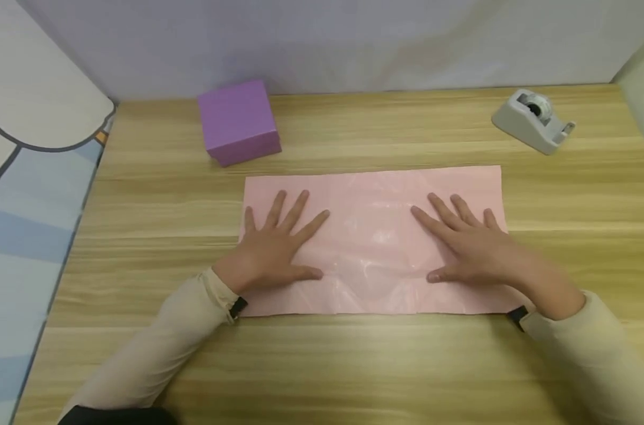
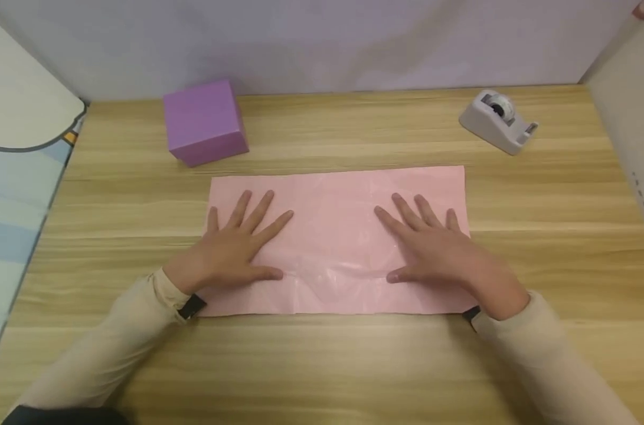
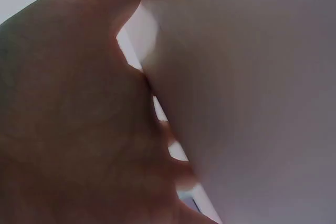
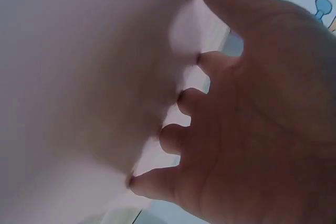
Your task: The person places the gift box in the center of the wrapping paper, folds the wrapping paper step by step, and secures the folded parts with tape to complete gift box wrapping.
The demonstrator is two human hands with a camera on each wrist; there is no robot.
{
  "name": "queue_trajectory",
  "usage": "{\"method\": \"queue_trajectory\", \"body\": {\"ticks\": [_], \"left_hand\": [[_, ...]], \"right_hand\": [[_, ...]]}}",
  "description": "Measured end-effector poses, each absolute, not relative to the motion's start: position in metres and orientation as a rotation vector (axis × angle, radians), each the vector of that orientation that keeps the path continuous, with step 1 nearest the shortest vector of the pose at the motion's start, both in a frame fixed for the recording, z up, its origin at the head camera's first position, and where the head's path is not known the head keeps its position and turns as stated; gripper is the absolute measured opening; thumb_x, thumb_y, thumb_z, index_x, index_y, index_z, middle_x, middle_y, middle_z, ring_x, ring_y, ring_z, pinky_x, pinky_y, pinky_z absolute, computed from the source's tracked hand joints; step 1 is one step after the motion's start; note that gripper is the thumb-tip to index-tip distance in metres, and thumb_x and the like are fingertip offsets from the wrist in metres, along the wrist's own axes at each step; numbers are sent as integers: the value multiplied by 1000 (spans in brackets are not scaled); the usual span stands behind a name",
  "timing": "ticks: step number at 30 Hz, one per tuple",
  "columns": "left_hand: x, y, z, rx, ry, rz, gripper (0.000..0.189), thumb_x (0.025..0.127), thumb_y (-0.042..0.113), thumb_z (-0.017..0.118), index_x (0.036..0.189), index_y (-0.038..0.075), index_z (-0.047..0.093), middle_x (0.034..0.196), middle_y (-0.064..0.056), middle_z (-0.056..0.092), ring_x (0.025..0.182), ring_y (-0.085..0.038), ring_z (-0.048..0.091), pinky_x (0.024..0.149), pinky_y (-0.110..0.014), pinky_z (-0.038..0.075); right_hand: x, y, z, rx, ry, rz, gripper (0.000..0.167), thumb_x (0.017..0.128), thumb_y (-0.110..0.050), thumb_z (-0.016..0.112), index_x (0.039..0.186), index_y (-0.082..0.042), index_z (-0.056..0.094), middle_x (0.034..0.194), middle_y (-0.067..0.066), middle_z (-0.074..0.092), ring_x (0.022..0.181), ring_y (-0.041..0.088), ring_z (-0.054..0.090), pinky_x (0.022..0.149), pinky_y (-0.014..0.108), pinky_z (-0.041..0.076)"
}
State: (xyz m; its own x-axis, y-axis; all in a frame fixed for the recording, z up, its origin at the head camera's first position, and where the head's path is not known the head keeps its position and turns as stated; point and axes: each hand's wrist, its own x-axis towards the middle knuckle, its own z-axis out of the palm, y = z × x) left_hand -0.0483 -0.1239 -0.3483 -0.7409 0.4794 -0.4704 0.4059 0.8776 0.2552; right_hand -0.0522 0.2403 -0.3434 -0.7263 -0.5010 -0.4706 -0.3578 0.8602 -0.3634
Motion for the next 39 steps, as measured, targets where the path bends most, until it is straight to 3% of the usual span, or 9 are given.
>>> {"method": "queue_trajectory", "body": {"ticks": [11, 13, 16, 19, 22, 24, 28, 34, 39], "left_hand": [[-54, -152, -346, 564, 2506, 179, 101, 100, 63, 54, 168, 15, -3, 174, -14, -19, 161, -43, -17, 119, -82, -2], [-59, -155, -345, 587, 2567, 192, 91, 105, 59, 49, 168, 10, 7, 176, -15, -4, 163, -43, -3, 123, -77, 5], [-69, -161, -342, 592, 2717, 267, 70, 109, 50, 45, 163, 8, 34, 169, -15, 34, 156, -40, 33, 123, -65, 29], [-79, -169, -336, 475, 2894, 511, 47, 110, 40, 46, 146, 12, 59, 143, -15, 66, 129, -36, 65, 103, -57, 52], [-87, -180, -330, 227, 3013, 925, 32, 109, 29, 50, 128, 13, 71, 122, -12, 76, 108, -28, 73, 87, -44, 57], [-93, -187, -327, 71, 3063, 1230, 26, 107, 21, 54, 119, 11, 74, 115, -12, 78, 100, -21, 72, 81, -32, 55], [-109, -201, -326, -188, 3041, 1707, 23, 105, 15, 57, 120, 7, 72, 123, -7, 74, 102, -7, 63, 80, -17, 48], [-135, -220, -324, -535, 2809, 1830, 44, 108, 31, 52, 149, 14, 54, 154, -7, 53, 125, -13, 51, 96, -25, 45], [-150, -225, -328, -636, 2559, 1910, 54, 109, 32, 50, 156, 7, 46, 158, -11, 47, 121, -9, 52, 92, -23, 47]], "right_hand": [[-56, 268, -346, -551, 2455, -371, 112, 91, -56, 74, 170, -20, 4, 174, 23, -7, 158, 57, -5, 116, 83, -2], [-60, 262, -341, -571, 2471, -329, 102, 94, -52, 72, 169, -13, 14, 173, 29, 2, 157, 59, 3, 116, 83, 1], [-71, 251, -329, -630, 2519, -286, 79, 100, -40, 69, 162, -6, 34, 167, 34, 24, 153, 58, 23, 115, 84, 10], [-86, 236, -318, -740, 2578, -364, 55, 103, -27, 65, 150, -2, 52, 151, 30, 53, 135, 48, 55, 112, 75, 33], [-104, 213, -310, -754, 2588, -533, 43, 105, -23, 61, 144, -4, 59, 139, 23, 65, 122, 38, 66, 104, 62, 49], [-117, 194, -307, -718, 2573, -673, 40, 107, -23, 58, 142, -5, 61, 137, 20, 67, 123, 36, 65, 103, 56, 51], [-143, 156, -308, -605, 2518, -940, 38, 109, -25, 54, 142, -8, 61, 142, 15, 65, 134, 33, 60, 111, 53, 49], [-180, 95, -316, -448, 2360, -1287, 43, 109, -30, 54, 146, -7, 58, 145, 11, 64, 133, 26, 61, 110, 43, 52], [-200, 47, -320, -310, 2227, -1506, 47, 110, -27, 53, 150, -2, 53, 148, 14, 61, 130, 29, 64, 105, 35, 56]]}}
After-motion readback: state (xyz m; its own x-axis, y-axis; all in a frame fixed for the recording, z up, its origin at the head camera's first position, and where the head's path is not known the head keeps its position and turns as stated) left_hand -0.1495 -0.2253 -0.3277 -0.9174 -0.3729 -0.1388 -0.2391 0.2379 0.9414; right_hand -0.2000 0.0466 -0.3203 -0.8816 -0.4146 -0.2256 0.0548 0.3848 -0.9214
